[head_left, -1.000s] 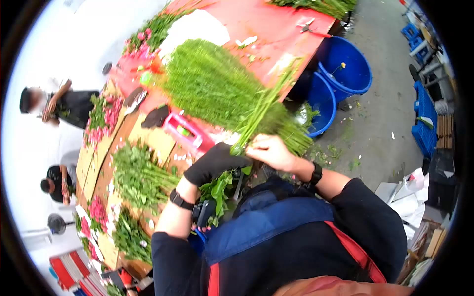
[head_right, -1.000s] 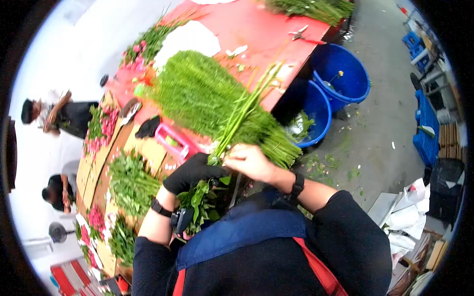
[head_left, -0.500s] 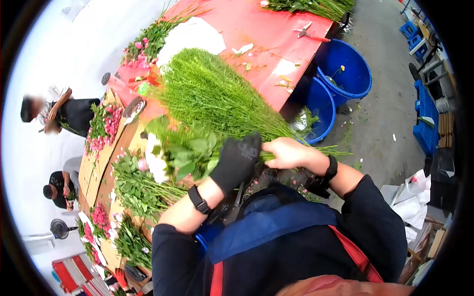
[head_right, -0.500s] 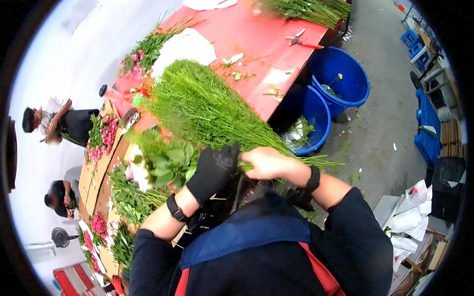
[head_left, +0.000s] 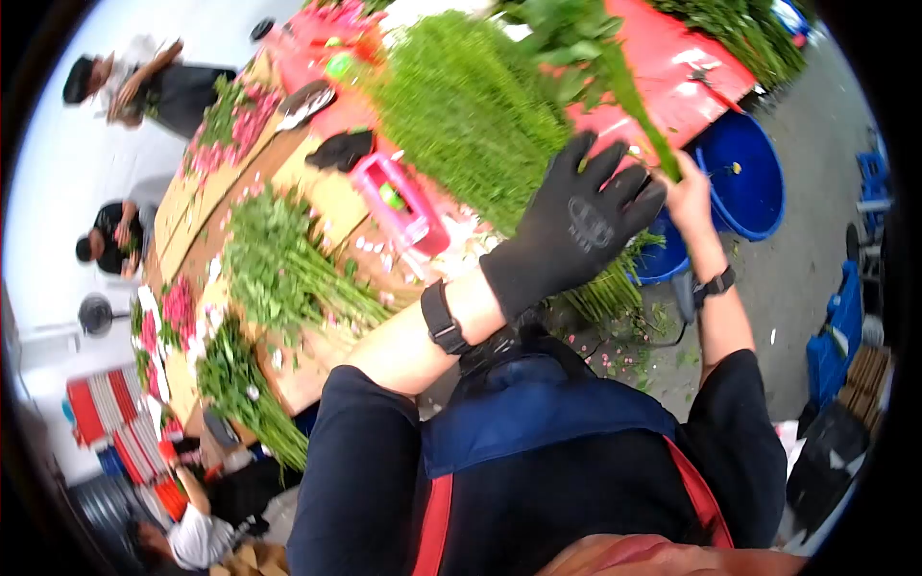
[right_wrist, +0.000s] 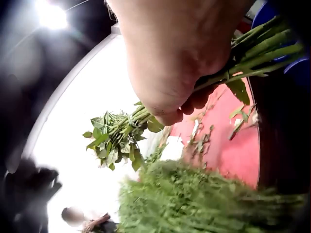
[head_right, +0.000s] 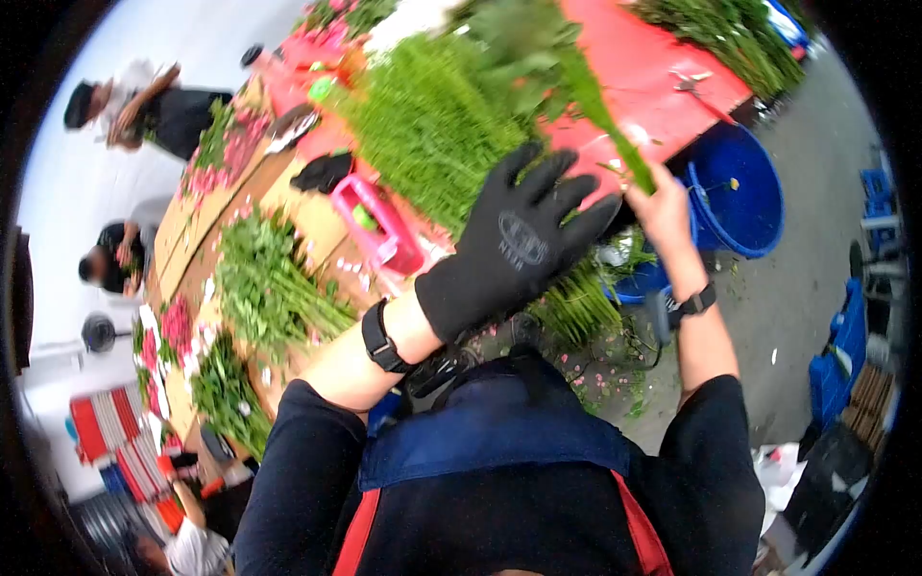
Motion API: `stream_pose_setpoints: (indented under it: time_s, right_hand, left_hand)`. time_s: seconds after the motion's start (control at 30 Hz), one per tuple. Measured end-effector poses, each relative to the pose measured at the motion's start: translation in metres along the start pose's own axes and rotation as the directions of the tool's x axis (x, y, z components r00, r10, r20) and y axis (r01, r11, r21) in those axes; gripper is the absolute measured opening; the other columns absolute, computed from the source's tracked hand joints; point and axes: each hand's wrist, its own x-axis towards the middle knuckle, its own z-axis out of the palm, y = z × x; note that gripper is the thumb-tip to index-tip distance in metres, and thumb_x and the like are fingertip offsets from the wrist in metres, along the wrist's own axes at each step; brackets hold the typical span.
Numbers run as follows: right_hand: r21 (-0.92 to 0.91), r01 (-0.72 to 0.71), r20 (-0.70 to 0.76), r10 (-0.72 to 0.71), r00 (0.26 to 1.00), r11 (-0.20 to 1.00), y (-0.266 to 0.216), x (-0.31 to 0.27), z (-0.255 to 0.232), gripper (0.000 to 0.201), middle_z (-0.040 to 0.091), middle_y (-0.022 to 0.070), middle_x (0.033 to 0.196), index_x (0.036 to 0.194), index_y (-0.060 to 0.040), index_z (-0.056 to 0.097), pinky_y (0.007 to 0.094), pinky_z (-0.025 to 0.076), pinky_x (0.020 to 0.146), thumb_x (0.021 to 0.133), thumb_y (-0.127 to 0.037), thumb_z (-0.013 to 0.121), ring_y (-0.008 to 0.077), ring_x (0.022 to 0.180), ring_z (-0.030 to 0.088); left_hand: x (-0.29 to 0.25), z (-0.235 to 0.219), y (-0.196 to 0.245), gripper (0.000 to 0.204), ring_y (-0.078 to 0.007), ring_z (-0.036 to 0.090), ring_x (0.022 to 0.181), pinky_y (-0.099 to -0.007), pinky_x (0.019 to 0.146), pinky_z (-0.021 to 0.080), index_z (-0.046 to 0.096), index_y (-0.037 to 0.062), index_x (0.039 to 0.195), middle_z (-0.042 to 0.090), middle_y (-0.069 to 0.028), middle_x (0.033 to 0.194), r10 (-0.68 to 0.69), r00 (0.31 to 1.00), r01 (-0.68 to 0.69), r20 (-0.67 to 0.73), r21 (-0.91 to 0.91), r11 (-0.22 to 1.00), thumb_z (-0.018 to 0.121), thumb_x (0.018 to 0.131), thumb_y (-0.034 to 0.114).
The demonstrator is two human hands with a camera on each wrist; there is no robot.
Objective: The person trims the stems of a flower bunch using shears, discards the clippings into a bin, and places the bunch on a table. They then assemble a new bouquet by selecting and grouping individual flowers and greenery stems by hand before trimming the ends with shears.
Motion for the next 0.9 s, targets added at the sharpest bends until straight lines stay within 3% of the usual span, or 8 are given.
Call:
stream_pose_setpoints:
  time_s: [0.1, 0.23, 0.33, 0.4, 0.43, 0.57, 0.77, 0.9]
  right_hand:
    - [-0.111, -0.175, 0.062, 0.183, 0.981, 0.978, 0.053, 0.054, 0.014, 0.041, 0.067, 0.0107, 0.091, 0.119, -0.0003, 0.060, 0.0311, 0.049, 0.072, 0.079, -0.011, 0.063, 0.0153, 0.079, 0.061]
    - [-0.616, 0.301, -0.072, -0.433, 0.899, 0.728, 0.039, 0.078, 0.030, 0.036, 0.066, 0.0177, 0.090, 0.109, -0.0019, 0.063, 0.0371, 0.050, 0.078, 0.079, -0.019, 0.070, 0.0328, 0.084, 0.063]
    - [-0.138, 0.167, 0.226, -0.133, 0.965, 0.976, 0.023, 0.041, 0.051, 0.022, 0.065, 0.0147, 0.083, 0.083, -0.0014, 0.067, 0.0368, 0.049, 0.074, 0.081, -0.023, 0.068, 0.0288, 0.080, 0.063]
    - [-0.156, -0.138, 0.626, 0.206, 0.752, 0.978, -0.035, -0.004, 0.045, 0.027, 0.064, 0.0137, 0.070, 0.075, -0.0036, 0.068, 0.0359, 0.049, 0.064, 0.075, -0.030, 0.074, 0.0252, 0.070, 0.064]
    - [-0.286, 0.048, 0.692, 0.172, 0.701, 0.957, -0.045, -0.023, 0.044, 0.029, 0.064, 0.0136, 0.068, 0.073, -0.0056, 0.068, 0.0380, 0.049, 0.062, 0.072, -0.034, 0.075, 0.0269, 0.068, 0.064]
    - [-0.188, 0.109, 0.502, 0.000, 0.865, 0.976, -0.026, -0.077, 0.053, 0.021, 0.065, 0.0123, 0.073, 0.072, -0.0036, 0.066, 0.0372, 0.049, 0.063, 0.076, -0.023, 0.072, 0.0273, 0.067, 0.062]
    - [0.464, -0.572, 0.453, 0.373, 0.809, 0.676, -0.078, -0.078, -0.006, 0.011, 0.057, -0.0014, 0.067, 0.093, -0.0032, 0.061, 0.0179, 0.029, 0.042, 0.089, -0.014, 0.061, 0.0018, 0.047, 0.040]
    - [0.247, -0.373, 0.409, 0.253, 0.877, 0.894, -0.120, -0.101, -0.034, 0.014, 0.059, -0.0012, 0.067, 0.088, -0.0017, 0.066, 0.0188, 0.034, 0.046, 0.090, -0.015, 0.061, 0.0035, 0.051, 0.046]
  left_hand:
    - [-0.077, 0.001, -0.005, 0.048, -0.0292, 0.056, 0.105, -0.0460, 0.092, 0.042, 0.059, 0.0127, 0.115, 0.062, -0.0097, 0.106, -0.096, 0.981, 0.132, 0.170, -0.216, 0.967, 0.070, 0.070, 0.022]
    - [-0.170, -0.021, -0.001, 0.042, -0.0309, 0.058, 0.099, -0.0422, 0.084, 0.045, 0.061, 0.0093, 0.114, 0.063, -0.0116, 0.106, -0.376, 0.860, 0.468, 0.345, -0.241, 0.850, 0.070, 0.074, 0.020]
    - [-0.224, -0.027, 0.000, 0.036, -0.0310, 0.063, 0.091, -0.0405, 0.080, 0.049, 0.063, 0.0062, 0.112, 0.066, -0.0133, 0.099, -0.548, 0.773, 0.620, 0.319, -0.200, 0.759, 0.070, 0.079, 0.019]
    - [-0.238, -0.030, 0.008, 0.031, -0.0287, 0.064, 0.078, -0.0380, 0.068, 0.051, 0.063, 0.0049, 0.107, 0.066, -0.0132, 0.088, -0.697, 0.648, 0.758, 0.308, -0.348, 0.551, 0.071, 0.078, 0.013]
    - [-0.238, -0.031, 0.010, 0.032, -0.0277, 0.065, 0.082, -0.0369, 0.071, 0.052, 0.063, 0.0036, 0.108, 0.066, -0.0139, 0.092, -0.715, 0.593, 0.802, 0.370, -0.355, 0.481, 0.071, 0.080, 0.015]
    - [-0.230, -0.022, 0.009, 0.033, -0.0237, 0.067, 0.090, -0.0341, 0.079, 0.052, 0.063, 0.0011, 0.110, 0.067, -0.0149, 0.098, -0.681, 0.532, 0.845, 0.503, -0.362, 0.393, 0.069, 0.082, 0.017]
    - [-0.163, -0.007, 0.003, 0.032, -0.0210, 0.067, 0.087, -0.0332, 0.079, 0.052, 0.064, 0.0005, 0.109, 0.068, -0.0155, 0.097, -0.495, 0.624, 0.782, 0.605, -0.470, 0.410, 0.069, 0.082, 0.016]
    - [-0.137, 0.017, 0.010, 0.048, -0.0236, 0.061, 0.101, -0.0363, 0.087, 0.050, 0.046, 0.0055, 0.130, 0.058, -0.0166, 0.116, -0.311, 0.606, 0.613, 0.732, -0.679, -0.403, 0.062, 0.088, 0.022]
